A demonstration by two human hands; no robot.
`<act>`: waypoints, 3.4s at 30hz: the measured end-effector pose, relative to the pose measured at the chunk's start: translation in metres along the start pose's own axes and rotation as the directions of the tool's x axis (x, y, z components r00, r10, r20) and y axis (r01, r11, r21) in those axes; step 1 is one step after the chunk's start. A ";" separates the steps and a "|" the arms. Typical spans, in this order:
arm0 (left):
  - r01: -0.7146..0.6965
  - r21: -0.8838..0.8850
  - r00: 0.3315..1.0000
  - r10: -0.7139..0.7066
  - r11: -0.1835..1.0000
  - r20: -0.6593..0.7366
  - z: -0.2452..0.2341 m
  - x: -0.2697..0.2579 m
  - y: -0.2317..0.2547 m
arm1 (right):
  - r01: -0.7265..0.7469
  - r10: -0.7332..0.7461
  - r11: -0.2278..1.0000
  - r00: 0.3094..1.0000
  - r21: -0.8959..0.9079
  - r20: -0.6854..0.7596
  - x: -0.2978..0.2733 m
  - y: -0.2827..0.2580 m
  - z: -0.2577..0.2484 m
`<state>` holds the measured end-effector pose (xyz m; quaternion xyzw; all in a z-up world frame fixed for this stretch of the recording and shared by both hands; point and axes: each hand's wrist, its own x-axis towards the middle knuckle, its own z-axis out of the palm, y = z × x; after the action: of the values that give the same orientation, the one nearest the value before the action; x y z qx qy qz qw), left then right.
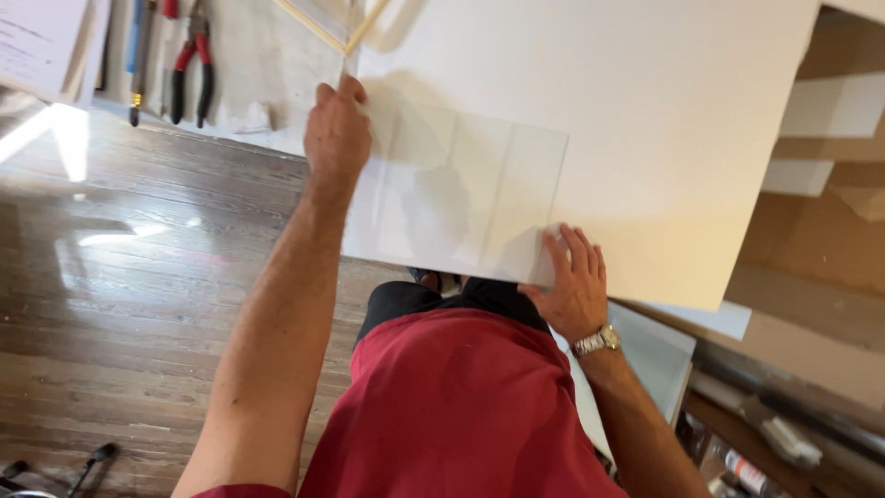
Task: Marking and cutting a white board using a glass pane as a template and a utility knife with a straight edge.
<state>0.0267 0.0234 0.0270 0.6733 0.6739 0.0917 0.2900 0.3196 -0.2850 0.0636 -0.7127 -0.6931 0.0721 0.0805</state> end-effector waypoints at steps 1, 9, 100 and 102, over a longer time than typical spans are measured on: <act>-0.013 0.041 1.000 0.013 0.999 0.007 0.000 -0.002 0.001 | -0.016 0.019 0.999 0.998 -0.044 0.056 0.003 -0.002 -0.005; 0.016 0.223 0.996 -0.034 0.975 0.077 -0.013 -0.030 0.041 | 0.167 -0.163 0.986 0.970 -0.006 0.182 0.074 -0.018 -0.024; 0.058 0.237 0.998 -0.049 0.970 -0.046 0.014 -0.033 0.035 | 0.270 -0.223 0.917 0.957 0.295 -0.183 0.121 0.048 0.005; 0.040 0.251 0.999 -0.029 0.967 -0.046 0.013 -0.031 0.033 | 0.282 -0.249 0.912 0.958 0.298 -0.143 0.119 0.064 0.012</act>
<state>0.0593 -0.0070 0.0415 0.6909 0.6976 0.0145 0.1894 0.3832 -0.1675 0.0386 -0.5926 -0.7580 0.1337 0.2375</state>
